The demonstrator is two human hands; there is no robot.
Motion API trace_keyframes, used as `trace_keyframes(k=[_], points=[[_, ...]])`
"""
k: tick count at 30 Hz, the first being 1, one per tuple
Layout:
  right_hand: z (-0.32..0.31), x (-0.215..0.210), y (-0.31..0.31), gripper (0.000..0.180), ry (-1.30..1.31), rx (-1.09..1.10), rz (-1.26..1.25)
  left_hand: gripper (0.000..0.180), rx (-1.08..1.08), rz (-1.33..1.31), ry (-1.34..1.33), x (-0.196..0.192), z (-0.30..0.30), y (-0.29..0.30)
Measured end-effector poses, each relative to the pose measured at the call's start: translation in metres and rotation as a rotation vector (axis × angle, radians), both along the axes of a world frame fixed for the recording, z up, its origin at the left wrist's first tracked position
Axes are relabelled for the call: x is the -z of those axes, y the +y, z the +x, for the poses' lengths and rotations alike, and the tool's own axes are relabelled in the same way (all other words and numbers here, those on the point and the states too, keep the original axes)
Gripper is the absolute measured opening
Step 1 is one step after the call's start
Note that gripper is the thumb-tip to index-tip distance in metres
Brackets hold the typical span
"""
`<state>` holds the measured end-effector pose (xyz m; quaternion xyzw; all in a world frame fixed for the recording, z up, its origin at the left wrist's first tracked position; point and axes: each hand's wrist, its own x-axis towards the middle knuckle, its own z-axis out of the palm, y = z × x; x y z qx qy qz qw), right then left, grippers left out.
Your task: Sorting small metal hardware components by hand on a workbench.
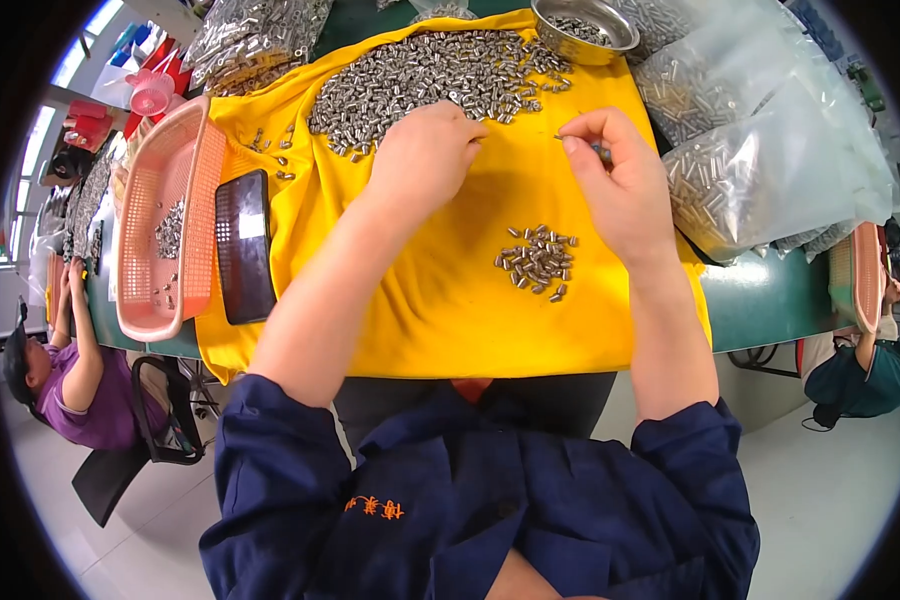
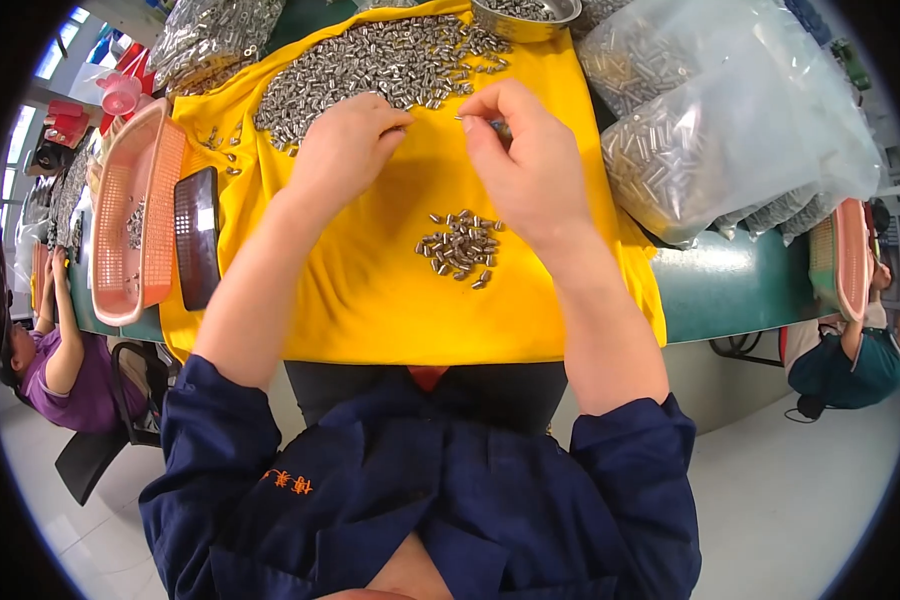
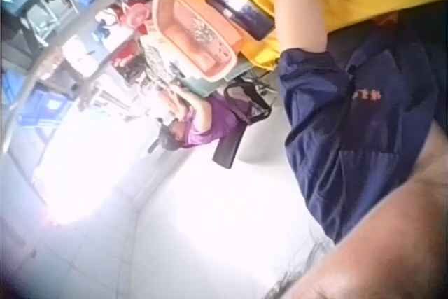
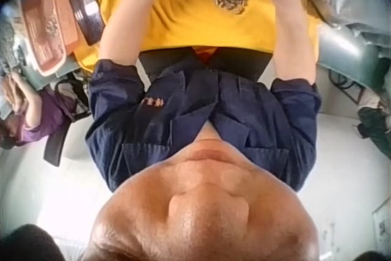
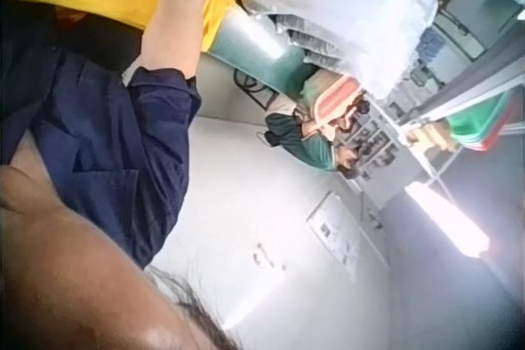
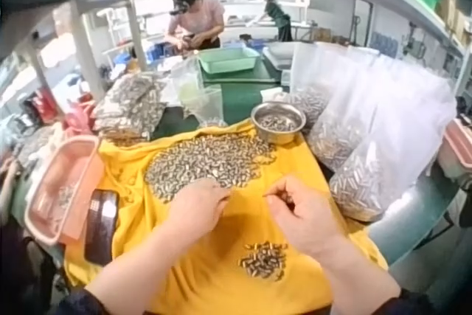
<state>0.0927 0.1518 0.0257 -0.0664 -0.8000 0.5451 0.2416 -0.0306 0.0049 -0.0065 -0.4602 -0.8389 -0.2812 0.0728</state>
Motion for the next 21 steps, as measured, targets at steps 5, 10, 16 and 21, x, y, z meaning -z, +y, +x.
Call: trace_keyframes(k=[5, 10, 16, 21], points=[[0.001, -0.001, -0.001, 0.007, -0.002, -0.005, 0.038, 0.012, 0.014, -0.258, 0.131, 0.001, -0.007, 0.005], [0.002, 0.000, -0.001, 0.008, 0.010, -0.010, 0.045, 0.012, 0.034, -0.322, 0.165, -0.011, -0.006, 0.008], [0.001, 0.003, 0.001, 0.009, 0.044, -0.108, -0.072, 0.010, 0.148, 0.536, -1.135, -0.021, 0.028, 0.001], [0.001, 0.004, 0.000, 0.006, -0.026, -0.201, -0.145, 0.013, 0.205, 0.589, -1.217, -0.020, 0.032, -0.002]])
